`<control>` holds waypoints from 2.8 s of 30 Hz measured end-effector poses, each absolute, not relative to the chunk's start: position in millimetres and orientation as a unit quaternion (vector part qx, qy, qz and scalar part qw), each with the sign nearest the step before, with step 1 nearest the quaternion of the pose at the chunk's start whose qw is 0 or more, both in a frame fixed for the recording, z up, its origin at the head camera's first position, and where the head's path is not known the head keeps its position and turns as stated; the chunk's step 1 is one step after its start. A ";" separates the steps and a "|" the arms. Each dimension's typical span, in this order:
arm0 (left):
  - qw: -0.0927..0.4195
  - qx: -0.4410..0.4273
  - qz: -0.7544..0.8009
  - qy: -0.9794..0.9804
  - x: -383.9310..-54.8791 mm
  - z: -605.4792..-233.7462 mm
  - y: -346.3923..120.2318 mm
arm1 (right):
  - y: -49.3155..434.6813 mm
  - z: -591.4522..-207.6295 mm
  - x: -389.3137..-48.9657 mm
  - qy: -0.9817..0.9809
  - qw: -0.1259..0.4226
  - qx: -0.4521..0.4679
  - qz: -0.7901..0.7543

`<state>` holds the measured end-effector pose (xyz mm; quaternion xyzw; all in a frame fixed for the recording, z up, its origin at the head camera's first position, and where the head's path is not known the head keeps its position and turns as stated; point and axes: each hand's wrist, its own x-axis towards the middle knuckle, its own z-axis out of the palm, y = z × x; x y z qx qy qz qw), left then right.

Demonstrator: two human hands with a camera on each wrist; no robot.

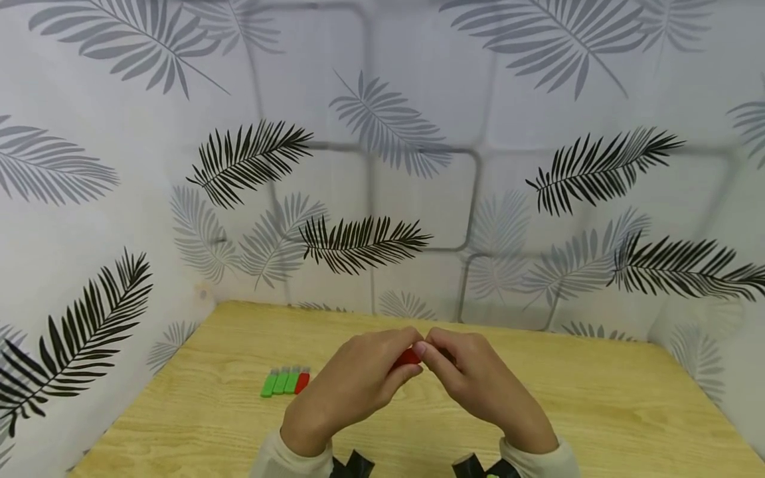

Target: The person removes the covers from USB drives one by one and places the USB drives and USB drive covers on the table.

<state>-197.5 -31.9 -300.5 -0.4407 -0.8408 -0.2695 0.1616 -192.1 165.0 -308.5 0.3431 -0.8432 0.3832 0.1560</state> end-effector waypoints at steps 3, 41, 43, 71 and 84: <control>0.168 -0.446 -0.267 -0.837 -198.4 -299.6 -31.3 | 165.9 -306.9 -192.2 -0.845 0.149 0.342 0.383; 0.167 -0.429 -0.268 -0.846 -197.3 -298.9 -31.4 | 162.4 -307.4 -190.3 -0.839 0.177 0.350 0.377; 0.167 -0.427 -0.269 -0.847 -197.7 -298.9 -31.9 | 162.1 -307.2 -190.1 -0.842 0.173 0.348 0.375; 0.195 -0.426 -0.278 -0.839 -197.6 -296.6 -34.9 | 156.1 -305.9 -190.4 -0.828 0.245 0.353 0.360; 0.191 -0.420 -0.286 -0.840 -197.4 -295.8 -37.7 | 151.9 -308.6 -192.8 -0.823 0.265 0.352 0.359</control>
